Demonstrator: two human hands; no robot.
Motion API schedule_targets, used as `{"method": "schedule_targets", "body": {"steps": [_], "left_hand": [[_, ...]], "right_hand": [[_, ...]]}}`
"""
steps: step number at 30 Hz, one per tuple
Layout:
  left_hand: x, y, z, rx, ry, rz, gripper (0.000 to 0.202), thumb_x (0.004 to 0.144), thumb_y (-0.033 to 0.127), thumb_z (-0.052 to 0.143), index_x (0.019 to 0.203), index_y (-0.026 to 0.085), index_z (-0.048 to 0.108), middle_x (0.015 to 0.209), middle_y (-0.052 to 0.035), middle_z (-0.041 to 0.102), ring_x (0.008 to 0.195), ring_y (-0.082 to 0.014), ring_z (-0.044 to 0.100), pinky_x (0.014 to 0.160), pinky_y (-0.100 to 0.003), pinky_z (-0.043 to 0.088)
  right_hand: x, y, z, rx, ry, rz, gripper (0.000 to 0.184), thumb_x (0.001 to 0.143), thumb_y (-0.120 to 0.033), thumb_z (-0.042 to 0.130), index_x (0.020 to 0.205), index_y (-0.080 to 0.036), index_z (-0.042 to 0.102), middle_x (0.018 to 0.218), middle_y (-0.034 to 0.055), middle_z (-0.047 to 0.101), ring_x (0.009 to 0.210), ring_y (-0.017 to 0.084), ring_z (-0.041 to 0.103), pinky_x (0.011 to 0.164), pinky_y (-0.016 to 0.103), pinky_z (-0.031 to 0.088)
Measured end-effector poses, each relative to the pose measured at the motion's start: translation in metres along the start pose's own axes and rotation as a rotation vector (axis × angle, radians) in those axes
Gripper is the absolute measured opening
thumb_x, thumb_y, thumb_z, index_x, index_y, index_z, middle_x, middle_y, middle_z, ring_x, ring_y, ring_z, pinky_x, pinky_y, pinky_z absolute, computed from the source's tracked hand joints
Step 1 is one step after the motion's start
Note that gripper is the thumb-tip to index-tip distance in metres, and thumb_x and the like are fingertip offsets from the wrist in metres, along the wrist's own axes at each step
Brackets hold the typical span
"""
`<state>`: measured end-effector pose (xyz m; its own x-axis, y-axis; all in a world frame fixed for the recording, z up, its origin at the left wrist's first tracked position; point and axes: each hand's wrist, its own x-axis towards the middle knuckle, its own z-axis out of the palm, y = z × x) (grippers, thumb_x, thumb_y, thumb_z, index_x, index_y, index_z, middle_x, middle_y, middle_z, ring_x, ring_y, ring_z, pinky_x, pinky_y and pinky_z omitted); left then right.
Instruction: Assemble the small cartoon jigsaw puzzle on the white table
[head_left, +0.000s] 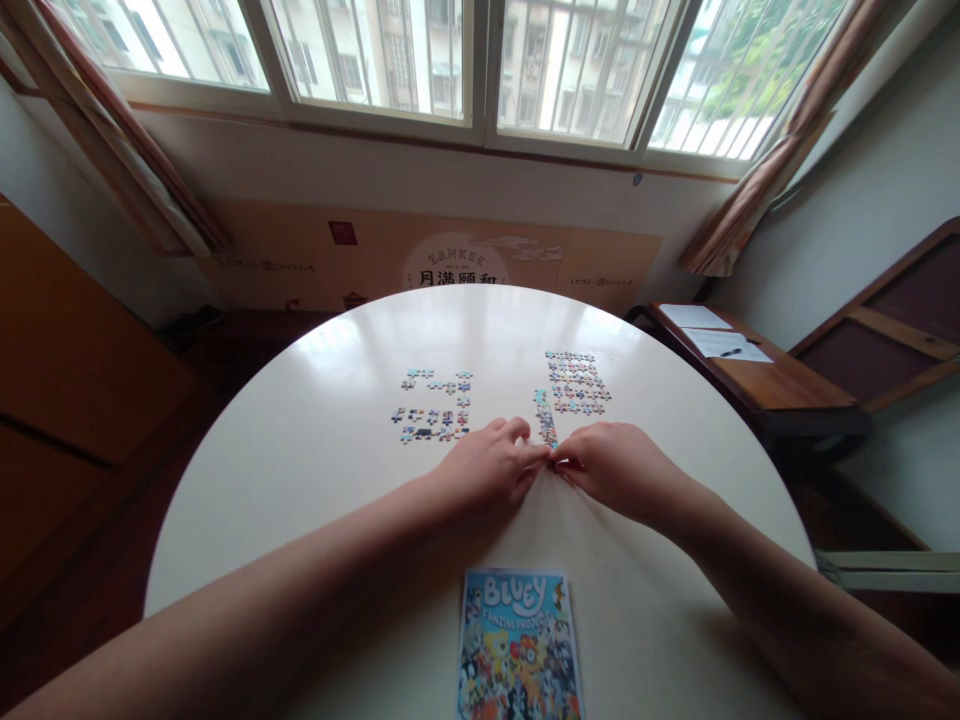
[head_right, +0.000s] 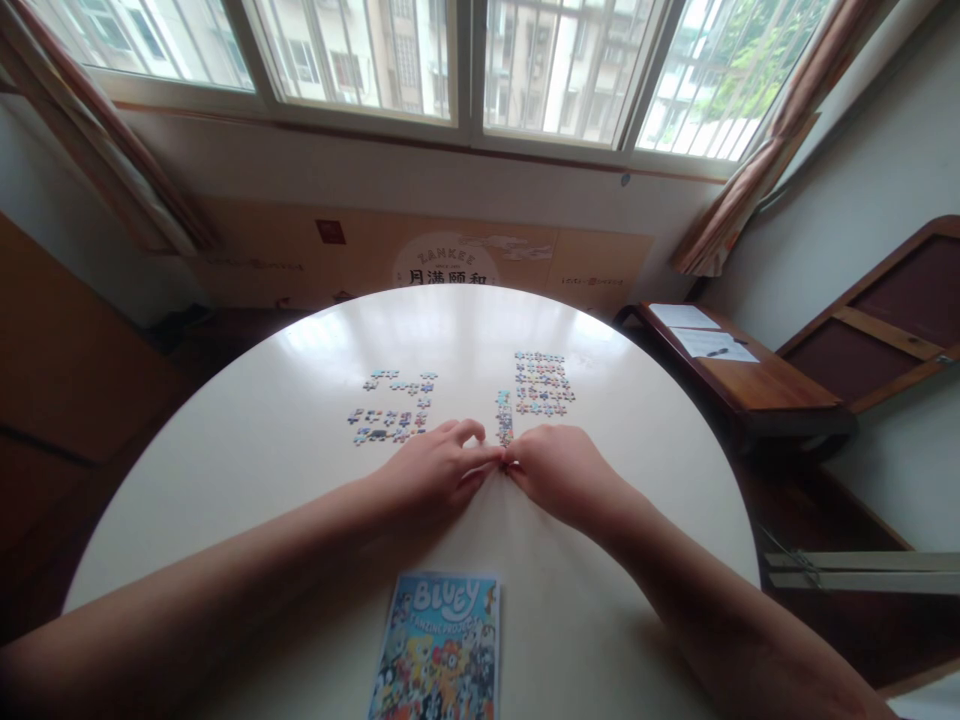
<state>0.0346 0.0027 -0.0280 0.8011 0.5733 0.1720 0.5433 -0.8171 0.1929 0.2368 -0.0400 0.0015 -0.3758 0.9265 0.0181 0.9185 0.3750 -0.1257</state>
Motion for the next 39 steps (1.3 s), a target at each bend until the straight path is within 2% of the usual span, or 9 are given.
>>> {"method": "schedule_targets", "body": {"steps": [10, 17, 20, 23, 25, 28, 30, 36, 39], "left_hand": [[0.000, 0.000, 0.002, 0.024, 0.013, -0.002, 0.030, 0.098, 0.031, 0.050, 0.121, 0.031, 0.069, 0.114, -0.0087, 0.062, 0.094, -0.0219, 0.058, 0.078, -0.034, 0.052], [0.000, 0.000, 0.001, 0.035, -0.001, 0.000, 0.030, 0.099, 0.031, 0.048, 0.121, 0.032, 0.068, 0.115, -0.0085, 0.062, 0.094, -0.0226, 0.059, 0.074, -0.033, 0.051], [0.000, -0.001, 0.001, 0.045, -0.003, -0.002, 0.029, 0.098, 0.030, 0.048, 0.119, 0.032, 0.068, 0.116, -0.0082, 0.062, 0.095, -0.0231, 0.060, 0.074, -0.034, 0.051], [0.000, -0.002, 0.003, 0.060, 0.007, 0.013, 0.029, 0.098, 0.030, 0.048, 0.119, 0.032, 0.068, 0.117, -0.0081, 0.062, 0.095, -0.0232, 0.060, 0.075, -0.034, 0.051], [0.001, -0.003, 0.004, 0.067, 0.009, 0.022, 0.030, 0.099, 0.031, 0.047, 0.121, 0.032, 0.067, 0.118, -0.0082, 0.062, 0.096, -0.0235, 0.060, 0.075, -0.034, 0.050], [0.001, -0.002, 0.003, 0.067, -0.011, 0.011, 0.032, 0.099, 0.033, 0.048, 0.127, 0.033, 0.065, 0.122, -0.0089, 0.062, 0.100, -0.0243, 0.060, 0.075, -0.033, 0.050], [0.001, 0.000, 0.002, 0.065, -0.018, -0.010, 0.036, 0.098, 0.034, 0.051, 0.132, 0.034, 0.063, 0.127, -0.0095, 0.060, 0.104, -0.0255, 0.060, 0.076, -0.033, 0.050], [0.003, 0.004, 0.002, 0.060, -0.016, -0.001, 0.039, 0.099, 0.036, 0.049, 0.136, 0.042, 0.060, 0.135, -0.0073, 0.054, 0.105, -0.0230, 0.060, 0.079, -0.032, 0.049], [0.004, 0.006, 0.002, 0.079, -0.028, 0.001, 0.037, 0.101, 0.040, 0.045, 0.134, 0.043, 0.062, 0.135, -0.0073, 0.054, 0.107, -0.0238, 0.058, 0.081, -0.033, 0.049]], "right_hand": [[0.003, 0.004, 0.000, 0.047, -0.004, 0.000, 0.020, 0.090, -0.027, 0.062, 0.083, -0.029, 0.081, 0.082, 0.0012, 0.078, 0.076, 0.018, 0.068, 0.062, 0.027, 0.039], [0.006, 0.023, -0.005, 0.361, -0.083, -0.051, 0.021, 0.088, -0.023, 0.062, 0.094, -0.029, 0.081, 0.083, 0.0002, 0.079, 0.074, 0.017, 0.069, 0.068, 0.027, 0.048], [0.008, 0.034, -0.009, 0.451, 0.034, -0.005, 0.021, 0.088, -0.024, 0.061, 0.095, -0.026, 0.081, 0.089, 0.0018, 0.079, 0.079, 0.018, 0.071, 0.070, 0.028, 0.050], [0.009, 0.042, -0.010, 0.444, 0.156, 0.050, 0.019, 0.087, -0.025, 0.063, 0.094, -0.023, 0.081, 0.088, 0.0032, 0.079, 0.077, 0.018, 0.071, 0.069, 0.028, 0.050], [0.009, 0.045, -0.009, 0.412, 0.122, 0.020, 0.018, 0.087, -0.025, 0.064, 0.092, -0.022, 0.081, 0.081, 0.0026, 0.078, 0.071, 0.016, 0.069, 0.065, 0.027, 0.048], [0.010, 0.048, -0.007, 0.396, -0.027, -0.128, 0.018, 0.085, -0.022, 0.065, 0.095, -0.023, 0.081, 0.075, 0.0002, 0.075, 0.066, 0.013, 0.065, 0.062, 0.025, 0.044], [0.009, 0.049, -0.005, 0.409, -0.080, -0.204, 0.019, 0.085, -0.022, 0.065, 0.096, -0.023, 0.080, 0.073, -0.0008, 0.074, 0.064, 0.011, 0.063, 0.062, 0.024, 0.043], [0.009, 0.057, -0.004, 0.374, 0.005, -0.174, 0.017, 0.083, -0.024, 0.065, 0.089, -0.019, 0.080, 0.070, 0.0006, 0.071, 0.061, 0.011, 0.058, 0.060, 0.026, 0.039], [0.009, 0.056, -0.005, 0.353, 0.004, -0.166, 0.017, 0.083, -0.025, 0.064, 0.088, -0.018, 0.080, 0.068, 0.0006, 0.069, 0.060, 0.012, 0.056, 0.060, 0.027, 0.039]]}}
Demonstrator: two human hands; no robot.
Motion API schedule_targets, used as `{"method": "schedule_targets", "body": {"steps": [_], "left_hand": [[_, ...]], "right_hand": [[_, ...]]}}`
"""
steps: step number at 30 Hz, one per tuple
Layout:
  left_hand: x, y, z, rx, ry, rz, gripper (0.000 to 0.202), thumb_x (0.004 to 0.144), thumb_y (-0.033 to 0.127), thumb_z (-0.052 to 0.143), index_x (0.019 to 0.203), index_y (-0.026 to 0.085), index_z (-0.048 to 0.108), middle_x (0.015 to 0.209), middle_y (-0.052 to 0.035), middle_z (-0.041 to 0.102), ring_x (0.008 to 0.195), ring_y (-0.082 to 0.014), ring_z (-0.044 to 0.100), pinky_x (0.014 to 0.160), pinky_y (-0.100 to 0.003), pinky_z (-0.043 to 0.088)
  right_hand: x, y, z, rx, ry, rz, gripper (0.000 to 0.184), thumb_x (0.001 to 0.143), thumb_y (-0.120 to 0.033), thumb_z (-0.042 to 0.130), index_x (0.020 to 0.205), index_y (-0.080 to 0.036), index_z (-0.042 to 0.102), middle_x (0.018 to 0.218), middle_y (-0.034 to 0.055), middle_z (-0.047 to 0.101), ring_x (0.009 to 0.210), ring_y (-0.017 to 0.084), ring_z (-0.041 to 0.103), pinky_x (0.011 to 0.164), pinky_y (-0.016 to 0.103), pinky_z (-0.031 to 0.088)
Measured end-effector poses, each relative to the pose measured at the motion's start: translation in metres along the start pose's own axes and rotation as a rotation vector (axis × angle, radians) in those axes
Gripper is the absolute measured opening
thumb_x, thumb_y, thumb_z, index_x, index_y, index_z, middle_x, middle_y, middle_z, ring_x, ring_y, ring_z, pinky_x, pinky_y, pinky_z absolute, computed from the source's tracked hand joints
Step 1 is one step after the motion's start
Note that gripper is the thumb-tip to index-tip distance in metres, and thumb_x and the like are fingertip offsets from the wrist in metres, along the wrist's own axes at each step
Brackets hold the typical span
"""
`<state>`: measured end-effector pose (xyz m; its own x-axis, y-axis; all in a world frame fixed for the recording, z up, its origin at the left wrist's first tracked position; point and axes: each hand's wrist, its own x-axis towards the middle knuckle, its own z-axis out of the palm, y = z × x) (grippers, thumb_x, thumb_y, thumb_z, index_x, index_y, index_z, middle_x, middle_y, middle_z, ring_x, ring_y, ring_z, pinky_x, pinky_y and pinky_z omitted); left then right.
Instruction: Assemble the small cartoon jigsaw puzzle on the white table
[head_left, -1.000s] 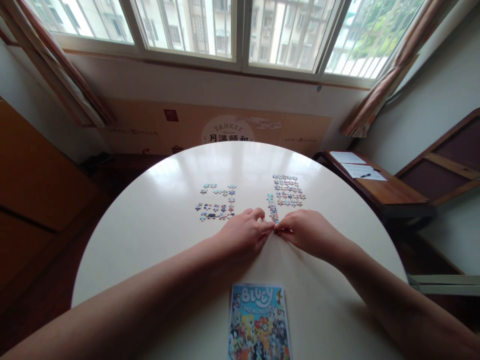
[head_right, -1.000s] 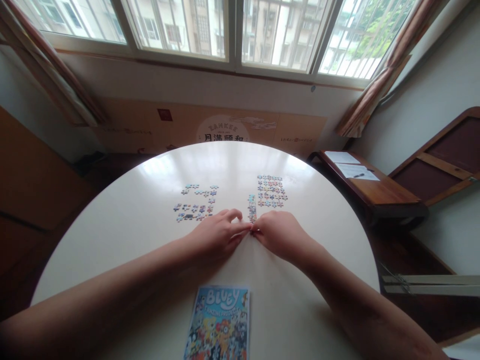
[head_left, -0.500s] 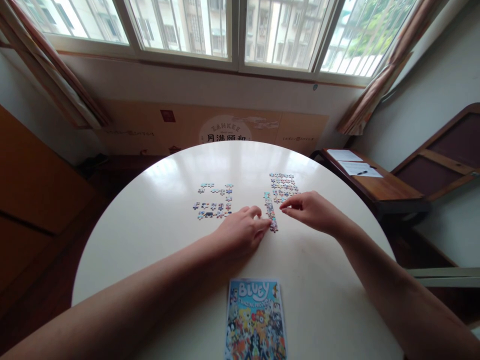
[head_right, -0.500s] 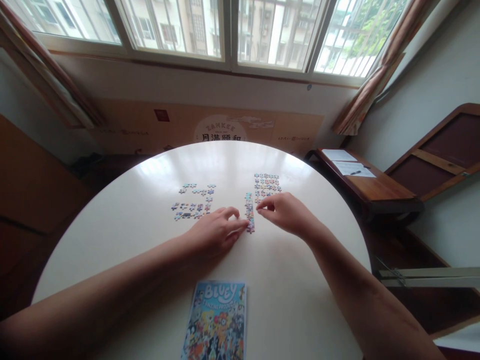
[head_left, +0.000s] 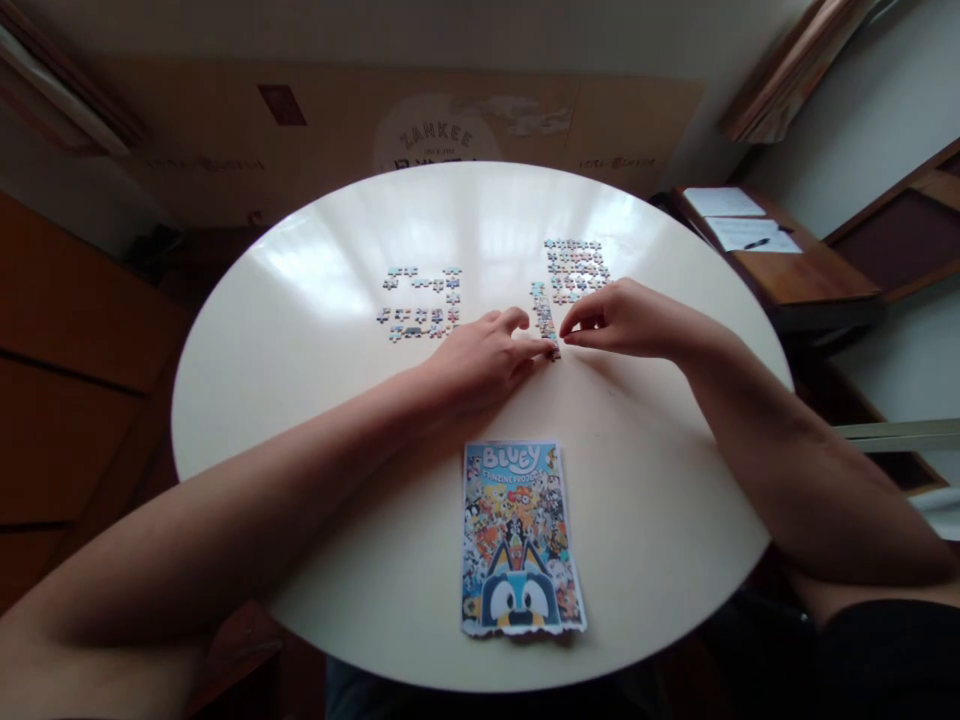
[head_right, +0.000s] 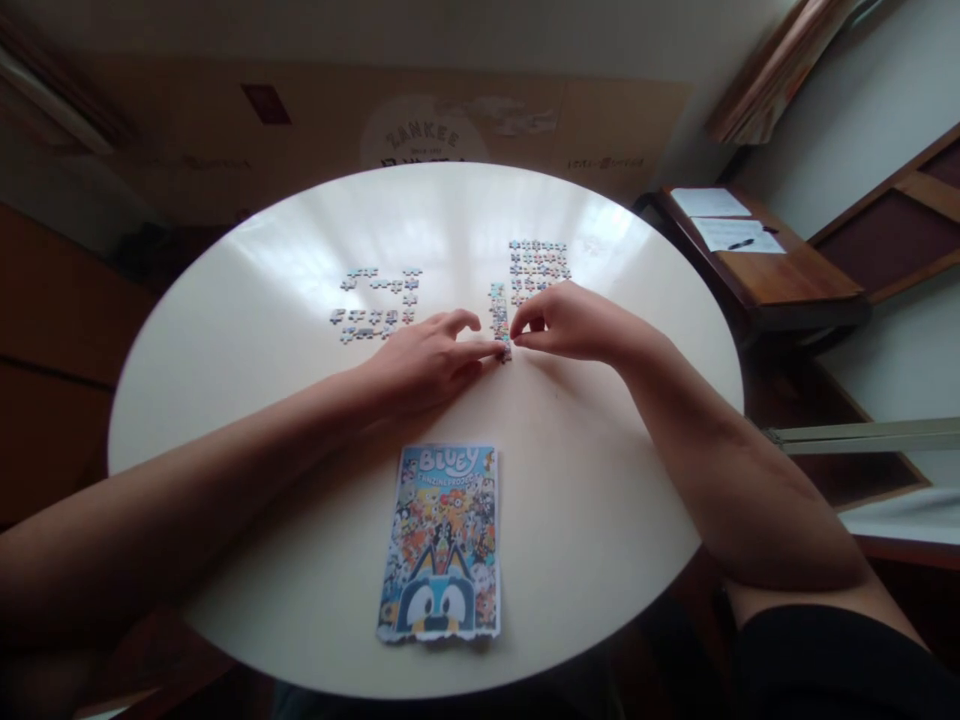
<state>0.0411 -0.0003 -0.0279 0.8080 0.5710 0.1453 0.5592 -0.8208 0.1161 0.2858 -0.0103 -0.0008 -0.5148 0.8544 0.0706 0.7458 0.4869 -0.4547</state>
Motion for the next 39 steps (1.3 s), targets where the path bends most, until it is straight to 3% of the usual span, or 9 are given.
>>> {"method": "schedule_targets", "body": {"steps": [8, 13, 18, 22, 26, 31, 34, 39], "left_hand": [[0.001, 0.000, 0.001, 0.018, 0.007, 0.012, 0.037, 0.100, 0.039, 0.047, 0.134, 0.042, 0.062, 0.133, -0.0072, 0.055, 0.109, -0.0248, 0.058, 0.080, -0.033, 0.050], [-0.001, -0.005, -0.004, -0.007, 0.067, -0.010, 0.041, 0.095, 0.030, 0.054, 0.135, 0.033, 0.061, 0.130, -0.0081, 0.059, 0.092, -0.0201, 0.063, 0.071, -0.030, 0.049], [-0.003, -0.018, -0.016, -0.025, 0.266, -0.099, 0.024, 0.092, 0.024, 0.051, 0.105, 0.021, 0.072, 0.112, -0.0075, 0.069, 0.076, -0.0174, 0.064, 0.062, -0.029, 0.046], [-0.005, -0.028, -0.029, 0.007, 0.404, -0.170, 0.025, 0.082, 0.013, 0.048, 0.085, 0.019, 0.072, 0.097, -0.0063, 0.071, 0.066, -0.0157, 0.059, 0.057, -0.028, 0.042], [-0.009, -0.039, -0.053, 0.030, 0.554, -0.318, 0.021, 0.078, 0.012, 0.047, 0.072, 0.019, 0.066, 0.082, -0.0056, 0.068, 0.064, -0.0164, 0.055, 0.057, -0.029, 0.039], [-0.019, -0.066, -0.084, 0.048, 0.740, -0.467, 0.018, 0.072, 0.010, 0.045, 0.065, 0.020, 0.058, 0.067, -0.0036, 0.061, 0.065, -0.0186, 0.055, 0.061, -0.031, 0.040], [-0.022, -0.079, -0.088, 0.058, 0.745, -0.512, 0.017, 0.072, 0.011, 0.045, 0.062, 0.020, 0.055, 0.061, -0.0024, 0.057, 0.062, -0.0174, 0.053, 0.060, -0.031, 0.038], [-0.016, -0.081, -0.077, 0.065, 0.636, -0.536, 0.015, 0.073, 0.012, 0.046, 0.062, 0.016, 0.056, 0.058, -0.0009, 0.051, 0.062, -0.0134, 0.050, 0.061, -0.026, 0.035]], "right_hand": [[0.001, 0.001, 0.000, -0.004, -0.024, 0.034, 0.018, 0.081, -0.027, 0.065, 0.088, -0.019, 0.080, 0.070, 0.0011, 0.070, 0.062, 0.012, 0.057, 0.061, 0.028, 0.039], [0.001, 0.005, 0.000, 0.039, 0.030, 0.060, 0.018, 0.082, -0.026, 0.064, 0.088, -0.020, 0.080, 0.073, 0.0015, 0.072, 0.063, 0.013, 0.059, 0.061, 0.028, 0.041], [0.003, 0.005, 0.000, 0.056, 0.049, 0.059, 0.018, 0.082, -0.022, 0.063, 0.091, -0.021, 0.079, 0.078, 0.0016, 0.074, 0.068, 0.013, 0.062, 0.064, 0.027, 0.043], [0.003, 0.002, 0.000, 0.048, -0.012, 0.052, 0.017, 0.081, -0.021, 0.065, 0.090, -0.021, 0.079, 0.073, 0.0001, 0.071, 0.063, 0.012, 0.060, 0.062, 0.026, 0.041], [0.003, 0.000, 0.001, 0.051, -0.033, 0.041, 0.016, 0.082, -0.019, 0.064, 0.089, -0.021, 0.078, 0.076, 0.0000, 0.072, 0.065, 0.012, 0.061, 0.061, 0.025, 0.042], [0.003, 0.000, 0.003, 0.033, 0.031, 0.032, 0.017, 0.084, -0.022, 0.062, 0.090, -0.022, 0.078, 0.075, 0.0004, 0.073, 0.067, 0.013, 0.064, 0.062, 0.026, 0.043], [0.003, 0.000, 0.005, 0.045, 0.013, -0.001, 0.017, 0.085, -0.024, 0.062, 0.090, -0.021, 0.078, 0.076, 0.0010, 0.073, 0.066, 0.013, 0.062, 0.062, 0.026, 0.043], [0.001, -0.003, 0.004, 0.028, 0.053, -0.027, 0.019, 0.084, -0.030, 0.064, 0.088, -0.019, 0.078, 0.067, 0.0002, 0.066, 0.057, 0.011, 0.052, 0.058, 0.028, 0.037]]}}
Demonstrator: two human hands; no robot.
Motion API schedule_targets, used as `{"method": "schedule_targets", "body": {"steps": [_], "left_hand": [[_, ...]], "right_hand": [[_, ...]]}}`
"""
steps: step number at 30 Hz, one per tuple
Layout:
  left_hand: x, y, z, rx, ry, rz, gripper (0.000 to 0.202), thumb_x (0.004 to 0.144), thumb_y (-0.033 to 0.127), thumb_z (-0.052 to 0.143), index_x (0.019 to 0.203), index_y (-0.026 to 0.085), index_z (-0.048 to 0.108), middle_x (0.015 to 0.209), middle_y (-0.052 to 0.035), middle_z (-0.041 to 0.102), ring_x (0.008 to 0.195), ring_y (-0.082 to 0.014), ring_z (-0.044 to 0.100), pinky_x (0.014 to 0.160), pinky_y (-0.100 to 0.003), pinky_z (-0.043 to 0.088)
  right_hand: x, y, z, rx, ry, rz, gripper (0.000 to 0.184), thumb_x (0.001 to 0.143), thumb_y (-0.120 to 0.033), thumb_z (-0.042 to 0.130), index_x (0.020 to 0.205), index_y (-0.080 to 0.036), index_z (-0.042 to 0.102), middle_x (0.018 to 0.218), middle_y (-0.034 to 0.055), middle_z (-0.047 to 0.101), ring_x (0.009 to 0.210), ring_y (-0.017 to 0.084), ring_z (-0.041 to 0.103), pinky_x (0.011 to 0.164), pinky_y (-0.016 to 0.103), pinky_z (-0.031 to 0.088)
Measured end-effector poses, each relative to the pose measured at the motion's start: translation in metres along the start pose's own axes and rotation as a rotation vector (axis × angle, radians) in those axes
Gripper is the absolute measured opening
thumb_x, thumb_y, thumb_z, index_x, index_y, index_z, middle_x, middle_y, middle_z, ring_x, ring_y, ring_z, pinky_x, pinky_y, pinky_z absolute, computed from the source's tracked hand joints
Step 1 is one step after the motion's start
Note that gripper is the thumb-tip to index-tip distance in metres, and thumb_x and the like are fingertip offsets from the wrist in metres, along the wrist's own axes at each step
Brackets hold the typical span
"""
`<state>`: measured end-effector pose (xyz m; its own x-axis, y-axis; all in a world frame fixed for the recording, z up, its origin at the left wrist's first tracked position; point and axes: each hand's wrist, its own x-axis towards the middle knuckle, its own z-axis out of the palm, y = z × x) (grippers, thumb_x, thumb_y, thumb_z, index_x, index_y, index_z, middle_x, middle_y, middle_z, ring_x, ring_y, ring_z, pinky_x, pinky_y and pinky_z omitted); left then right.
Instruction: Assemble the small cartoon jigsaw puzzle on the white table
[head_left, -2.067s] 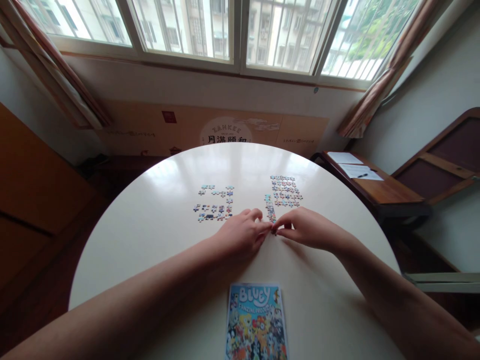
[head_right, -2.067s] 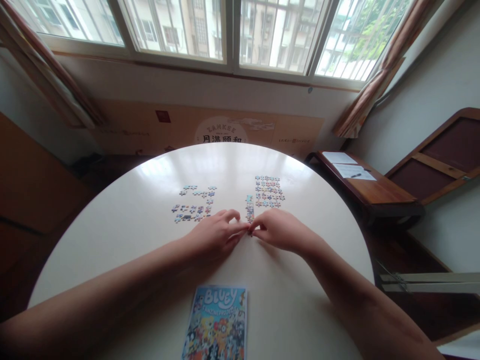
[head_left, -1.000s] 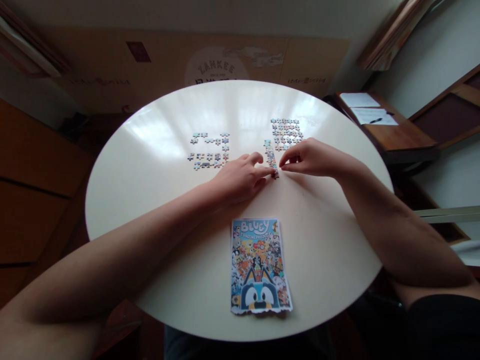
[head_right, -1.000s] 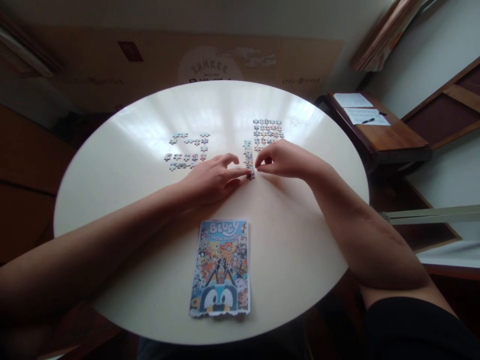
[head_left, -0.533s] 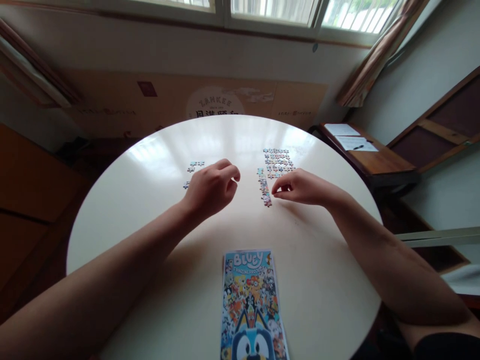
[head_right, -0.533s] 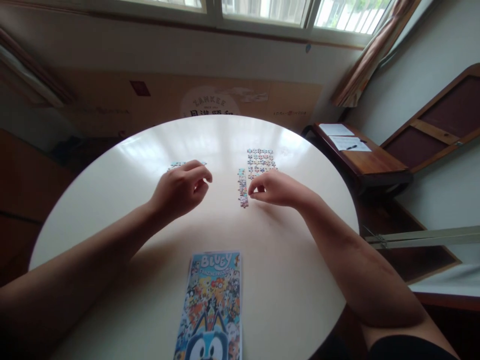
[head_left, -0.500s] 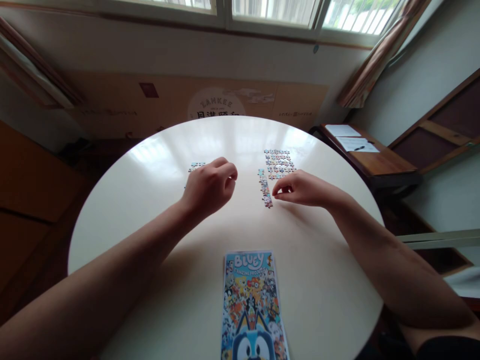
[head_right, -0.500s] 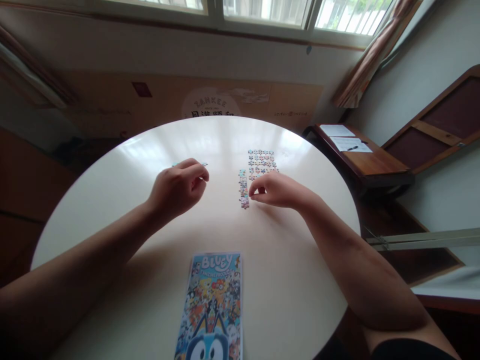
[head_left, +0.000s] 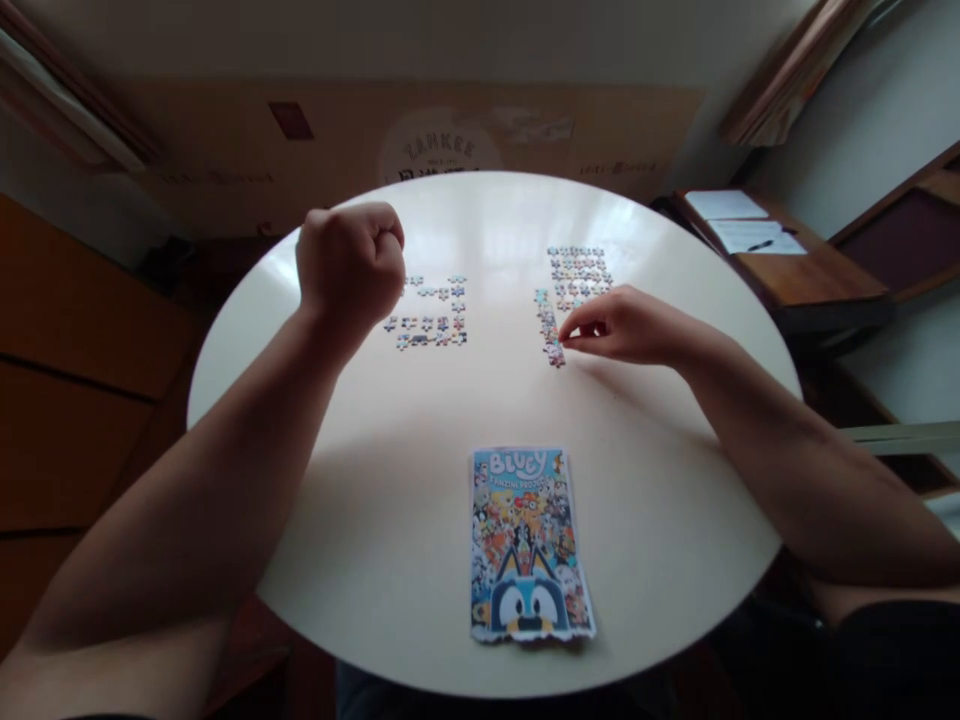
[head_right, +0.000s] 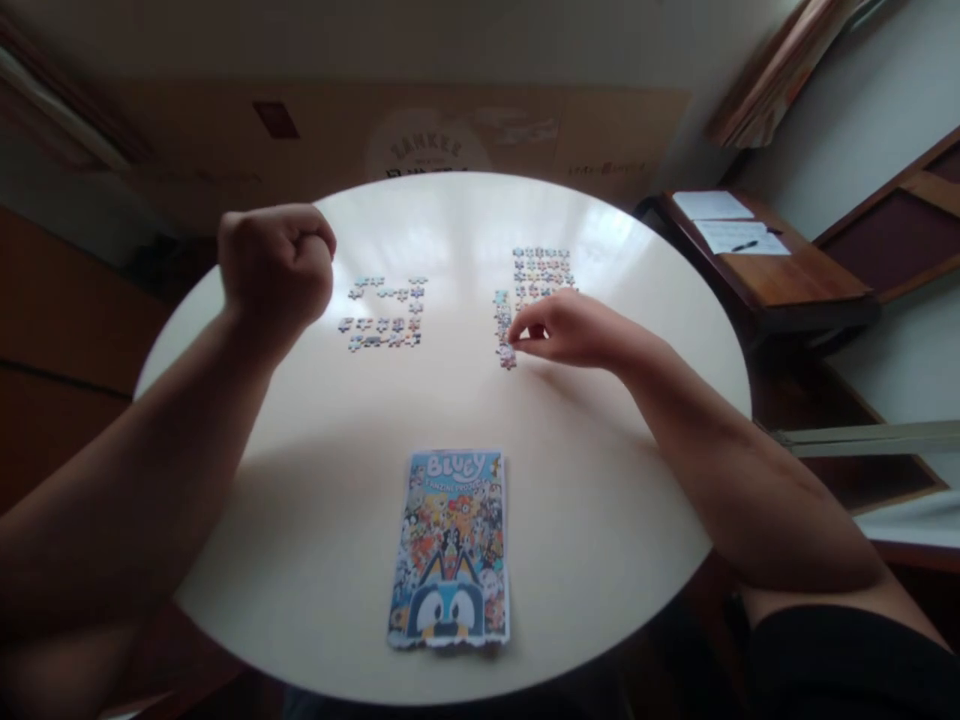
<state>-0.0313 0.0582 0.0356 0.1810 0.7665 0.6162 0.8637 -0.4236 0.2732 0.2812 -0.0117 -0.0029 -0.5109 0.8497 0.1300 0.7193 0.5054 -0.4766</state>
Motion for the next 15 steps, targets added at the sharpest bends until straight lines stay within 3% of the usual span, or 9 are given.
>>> {"method": "schedule_targets", "body": {"steps": [3, 6, 10, 15], "left_hand": [[-0.0014, 0.0026, 0.0061, 0.036, -0.046, 0.002, 0.018, 0.076, 0.013, 0.044, 0.063, 0.013, 0.057, 0.058, 0.0003, 0.045, 0.061, -0.0096, 0.046, 0.063, -0.023, 0.032], [-0.0017, 0.0030, 0.0068, 0.065, -0.052, -0.006, 0.022, 0.080, 0.015, 0.044, 0.061, 0.012, 0.054, 0.058, 0.0005, 0.040, 0.060, -0.0083, 0.041, 0.064, -0.022, 0.030], [-0.0020, 0.0024, 0.0053, 0.028, -0.078, -0.008, 0.023, 0.081, 0.016, 0.047, 0.057, 0.015, 0.049, 0.055, 0.0008, 0.035, 0.058, -0.0095, 0.034, 0.063, -0.024, 0.031], [-0.0011, 0.0041, 0.0024, 0.002, -0.122, -0.001, 0.029, 0.079, 0.017, 0.047, 0.052, 0.020, 0.035, 0.052, 0.0004, 0.026, 0.056, -0.0120, 0.028, 0.056, -0.030, 0.026]], "right_hand": [[0.0001, -0.0026, -0.0012, -0.016, 0.039, 0.008, 0.022, 0.086, -0.035, 0.062, 0.088, -0.018, 0.076, 0.060, -0.0012, 0.058, 0.055, 0.010, 0.046, 0.057, 0.029, 0.034], [0.0003, -0.0059, -0.0016, -0.028, 0.056, 0.008, 0.024, 0.088, -0.037, 0.059, 0.076, -0.019, 0.070, 0.056, -0.0025, 0.048, 0.055, 0.010, 0.039, 0.056, 0.029, 0.032], [0.0010, -0.0068, 0.0008, -0.042, 0.063, -0.001, 0.033, 0.085, -0.032, 0.057, 0.055, -0.022, 0.046, 0.054, -0.0033, 0.033, 0.056, 0.011, 0.029, 0.055, 0.030, 0.029], [0.0017, -0.0081, 0.0042, -0.032, 0.146, -0.034, 0.039, 0.078, -0.024, 0.057, 0.052, -0.023, 0.027, 0.056, -0.0037, 0.022, 0.059, 0.013, 0.023, 0.056, 0.031, 0.027]]}}
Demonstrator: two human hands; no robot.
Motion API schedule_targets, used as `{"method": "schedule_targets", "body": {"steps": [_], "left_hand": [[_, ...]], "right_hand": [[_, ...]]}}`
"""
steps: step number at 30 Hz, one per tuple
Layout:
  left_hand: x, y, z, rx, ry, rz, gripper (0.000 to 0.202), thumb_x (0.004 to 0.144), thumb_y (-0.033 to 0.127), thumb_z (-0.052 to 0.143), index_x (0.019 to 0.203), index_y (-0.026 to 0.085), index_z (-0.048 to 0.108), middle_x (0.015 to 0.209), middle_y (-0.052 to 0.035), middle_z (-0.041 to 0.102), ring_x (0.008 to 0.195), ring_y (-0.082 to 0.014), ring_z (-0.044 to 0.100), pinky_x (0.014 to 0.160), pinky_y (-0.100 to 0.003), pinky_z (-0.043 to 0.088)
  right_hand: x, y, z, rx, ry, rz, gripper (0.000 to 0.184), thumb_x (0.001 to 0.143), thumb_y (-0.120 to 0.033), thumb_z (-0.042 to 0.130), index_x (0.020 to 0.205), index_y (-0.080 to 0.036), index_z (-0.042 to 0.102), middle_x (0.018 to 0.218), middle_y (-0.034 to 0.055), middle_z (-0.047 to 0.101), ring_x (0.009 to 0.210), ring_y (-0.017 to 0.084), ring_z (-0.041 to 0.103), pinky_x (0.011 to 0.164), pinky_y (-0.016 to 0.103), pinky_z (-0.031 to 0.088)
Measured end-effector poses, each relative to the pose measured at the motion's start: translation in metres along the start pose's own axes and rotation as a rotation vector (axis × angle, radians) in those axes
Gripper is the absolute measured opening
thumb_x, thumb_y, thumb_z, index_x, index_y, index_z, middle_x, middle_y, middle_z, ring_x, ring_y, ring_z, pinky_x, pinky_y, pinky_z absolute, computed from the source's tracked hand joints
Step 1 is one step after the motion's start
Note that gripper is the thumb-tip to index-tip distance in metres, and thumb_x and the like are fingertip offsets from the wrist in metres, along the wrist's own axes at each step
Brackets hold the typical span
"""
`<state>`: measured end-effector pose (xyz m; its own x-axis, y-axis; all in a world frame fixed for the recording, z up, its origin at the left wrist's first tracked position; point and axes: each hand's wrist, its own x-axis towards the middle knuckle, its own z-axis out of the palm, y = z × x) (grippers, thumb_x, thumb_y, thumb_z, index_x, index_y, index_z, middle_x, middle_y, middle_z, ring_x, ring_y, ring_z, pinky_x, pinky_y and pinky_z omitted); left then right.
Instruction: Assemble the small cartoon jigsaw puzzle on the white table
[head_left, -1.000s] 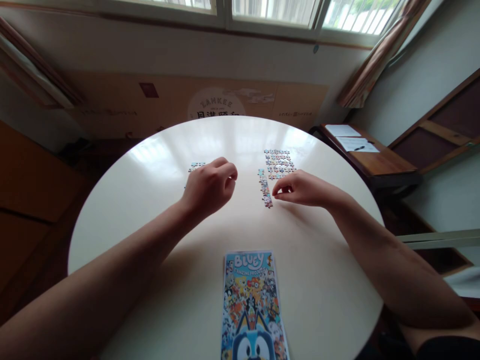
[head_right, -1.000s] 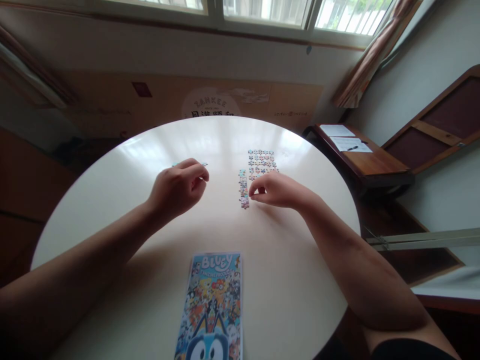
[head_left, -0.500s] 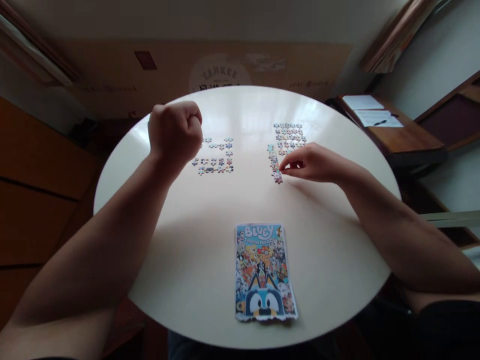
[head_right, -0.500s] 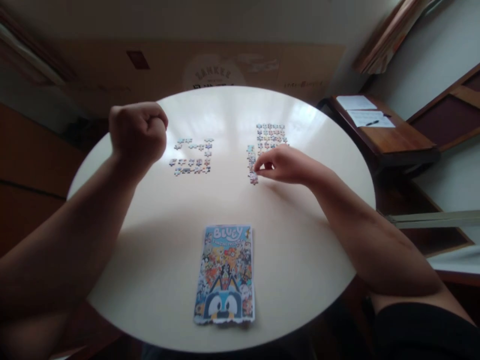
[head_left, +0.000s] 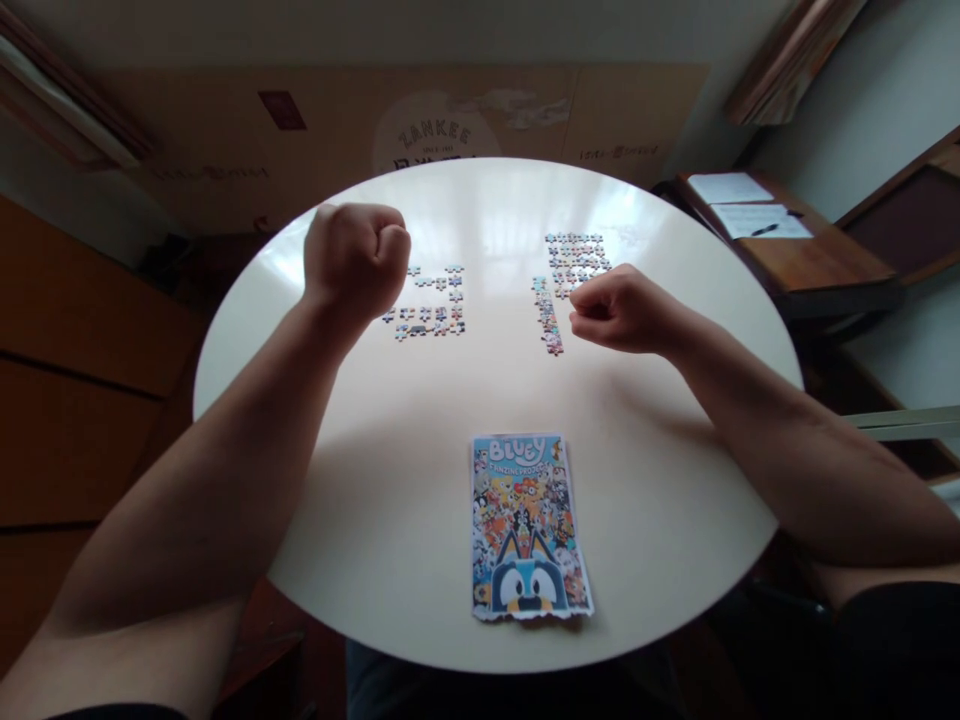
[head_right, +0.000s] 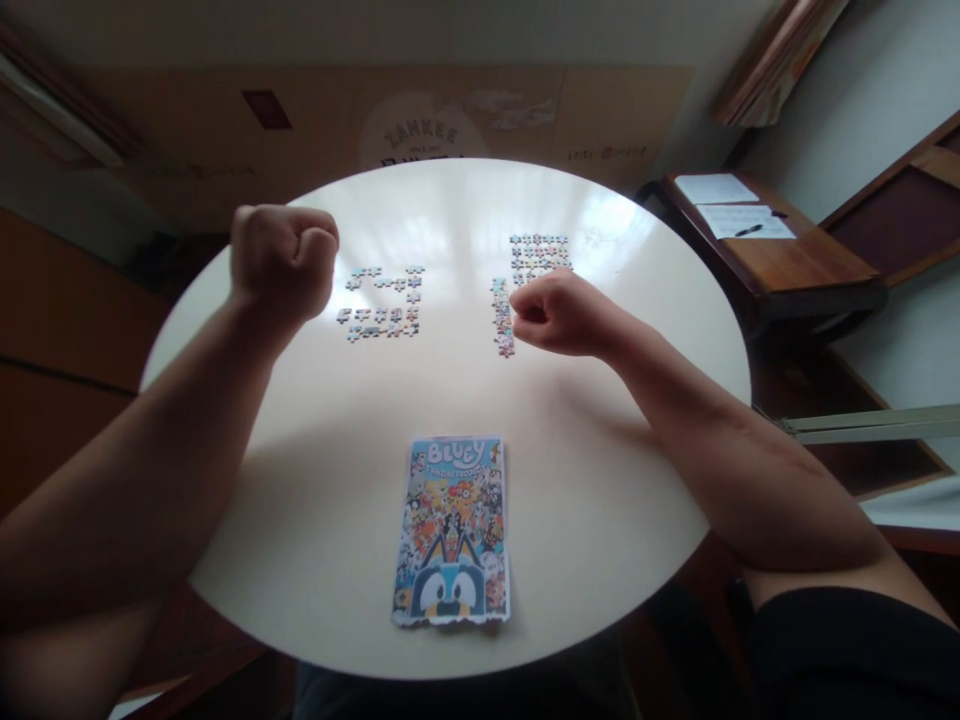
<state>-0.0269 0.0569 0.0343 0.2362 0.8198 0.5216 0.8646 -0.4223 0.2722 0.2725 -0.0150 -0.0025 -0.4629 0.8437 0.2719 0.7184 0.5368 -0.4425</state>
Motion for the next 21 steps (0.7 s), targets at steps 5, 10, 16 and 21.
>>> {"method": "schedule_targets", "body": {"steps": [5, 10, 16, 21], "left_hand": [[0.004, -0.008, -0.007, -0.028, 0.013, -0.031, 0.035, 0.087, 0.021, 0.040, 0.053, 0.023, 0.032, 0.048, 0.0000, 0.030, 0.053, -0.0156, 0.029, 0.055, -0.033, 0.025], [0.007, -0.021, -0.008, -0.126, -0.194, 0.052, 0.033, 0.081, 0.022, 0.037, 0.051, 0.024, 0.026, 0.047, 0.0004, 0.029, 0.051, -0.0163, 0.026, 0.053, -0.034, 0.021], [0.007, -0.028, -0.008, -0.209, -0.261, 0.041, 0.029, 0.075, 0.022, 0.037, 0.051, 0.024, 0.021, 0.047, 0.0008, 0.025, 0.050, -0.0161, 0.023, 0.051, -0.035, 0.018], [0.005, -0.032, -0.006, -0.276, -0.266, -0.006, 0.027, 0.074, 0.021, 0.036, 0.051, 0.024, 0.021, 0.047, 0.0005, 0.027, 0.049, -0.0157, 0.025, 0.051, -0.034, 0.018]], "right_hand": [[-0.001, -0.003, 0.003, 0.072, 0.133, -0.044, 0.042, 0.077, -0.019, 0.055, 0.058, -0.024, 0.017, 0.057, -0.0048, 0.019, 0.056, 0.012, 0.021, 0.053, 0.030, 0.024], [-0.002, 0.001, 0.009, 0.116, 0.184, -0.077, 0.041, 0.077, -0.015, 0.055, 0.059, -0.024, 0.019, 0.057, -0.0055, 0.019, 0.054, 0.011, 0.020, 0.050, 0.029, 0.021], [-0.003, -0.003, 0.011, 0.102, 0.208, -0.082, 0.042, 0.082, -0.017, 0.055, 0.060, -0.023, 0.020, 0.057, -0.0053, 0.021, 0.052, 0.011, 0.022, 0.049, 0.029, 0.022], [-0.006, -0.011, 0.008, 0.067, 0.250, -0.103, 0.043, 0.085, -0.017, 0.055, 0.061, -0.023, 0.020, 0.055, -0.0052, 0.022, 0.051, 0.011, 0.023, 0.048, 0.029, 0.023]]}}
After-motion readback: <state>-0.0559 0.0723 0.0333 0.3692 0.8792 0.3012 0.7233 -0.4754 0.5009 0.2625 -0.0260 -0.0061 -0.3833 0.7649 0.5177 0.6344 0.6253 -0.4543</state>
